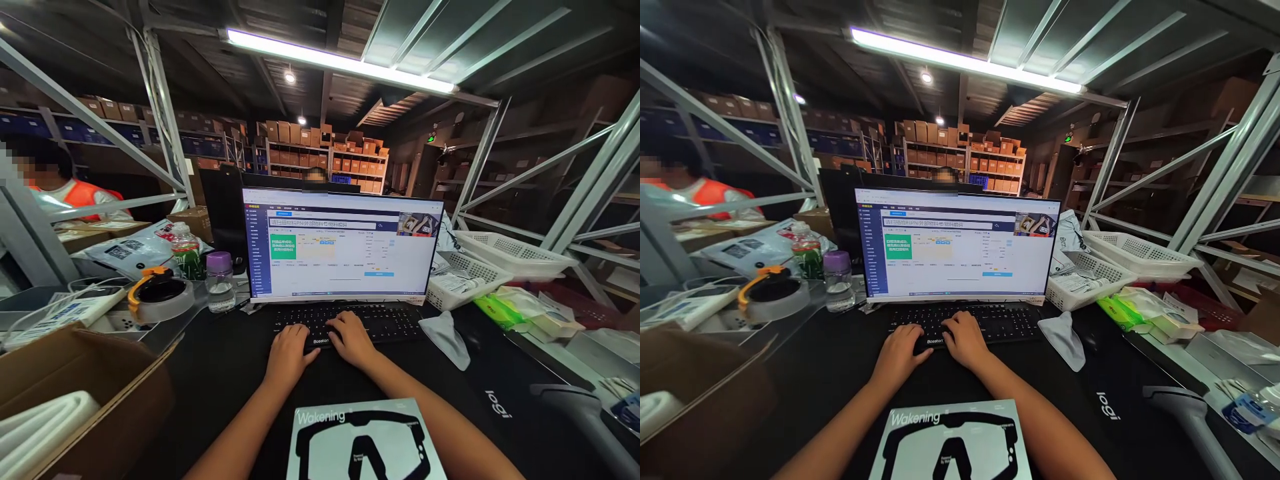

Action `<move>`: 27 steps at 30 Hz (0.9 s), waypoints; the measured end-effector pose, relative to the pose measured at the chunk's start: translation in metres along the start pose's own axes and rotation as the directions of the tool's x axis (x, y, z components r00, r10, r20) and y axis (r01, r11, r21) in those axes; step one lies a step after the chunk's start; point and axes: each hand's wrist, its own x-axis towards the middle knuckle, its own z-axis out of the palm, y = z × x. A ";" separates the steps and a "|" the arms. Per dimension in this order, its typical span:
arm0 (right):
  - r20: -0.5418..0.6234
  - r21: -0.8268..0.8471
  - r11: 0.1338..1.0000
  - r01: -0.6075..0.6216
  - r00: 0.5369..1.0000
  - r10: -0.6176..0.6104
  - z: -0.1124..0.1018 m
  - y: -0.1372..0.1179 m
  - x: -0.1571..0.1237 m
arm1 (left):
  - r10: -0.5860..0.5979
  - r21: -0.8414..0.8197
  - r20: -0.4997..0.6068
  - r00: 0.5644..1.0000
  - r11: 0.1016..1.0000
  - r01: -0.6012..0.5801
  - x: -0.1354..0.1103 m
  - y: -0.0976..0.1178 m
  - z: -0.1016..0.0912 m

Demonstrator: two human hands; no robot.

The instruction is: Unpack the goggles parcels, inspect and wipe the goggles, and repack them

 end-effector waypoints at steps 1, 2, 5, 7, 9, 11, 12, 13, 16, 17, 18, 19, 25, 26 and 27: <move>0.004 -0.003 1.000 0.009 1.000 -0.009 0.000 -0.003 0.001 | -0.001 0.003 0.002 1.000 1.000 0.001 0.000 0.000 0.000; 0.009 -0.007 1.000 0.015 1.000 -0.015 -0.001 -0.006 0.001 | -0.002 0.006 0.004 1.000 1.000 0.002 0.000 0.000 0.000; 0.026 -0.016 1.000 0.026 0.999 -0.025 0.000 -0.010 0.003 | -0.007 0.011 0.007 1.000 1.000 0.007 0.000 0.000 0.000; 0.044 -0.020 0.999 0.037 0.998 -0.036 0.001 -0.010 0.003 | -0.010 0.015 0.006 1.000 1.000 0.010 0.000 0.000 0.000; 0.066 -0.023 0.998 0.053 0.997 -0.051 0.002 -0.009 0.004 | -0.011 0.018 0.005 1.000 1.000 0.011 0.000 0.000 0.001; 0.078 -0.026 0.998 0.065 0.995 -0.063 0.002 -0.009 0.004 | -0.011 0.020 0.006 1.000 1.000 0.010 0.000 0.000 0.002; 0.078 -0.027 0.997 0.067 0.995 -0.065 0.002 -0.009 0.004 | -0.010 0.021 0.005 1.000 1.000 0.010 0.001 0.000 0.002; 0.075 -0.026 0.998 0.066 0.995 -0.064 0.003 -0.009 0.004 | -0.010 0.023 0.005 1.000 1.000 0.010 0.001 0.000 0.002; 0.046 -0.009 0.999 0.034 0.998 -0.033 0.003 -0.009 0.005 | -0.011 0.030 0.005 1.000 0.999 0.011 0.001 0.000 0.002; 0.027 -0.001 1.000 0.012 1.000 -0.012 0.003 -0.008 0.006 | -0.011 0.033 0.007 1.000 0.999 0.010 0.001 0.000 0.002; 0.005 0.007 1.000 -0.012 1.000 0.012 0.003 -0.006 0.005 | -0.010 0.036 0.008 1.000 0.999 0.010 0.001 0.000 0.002; -0.016 0.014 0.999 -0.034 0.999 0.035 0.003 -0.004 0.004 | -0.010 0.038 0.009 1.000 0.999 0.010 0.001 0.000 0.002; -0.054 -0.002 0.999 -0.050 0.997 0.049 -0.004 0.010 -0.005 | -0.016 0.052 0.012 1.000 0.999 0.015 0.000 0.002 -0.001; -0.059 -0.013 0.998 -0.056 0.997 0.055 -0.005 0.012 -0.006 | -0.017 0.054 0.013 1.000 0.998 0.017 0.000 0.002 -0.001; -0.064 -0.023 0.998 -0.064 0.996 0.062 -0.006 0.013 -0.006 | -0.020 0.057 0.016 1.000 0.998 0.019 -0.001 0.002 -0.001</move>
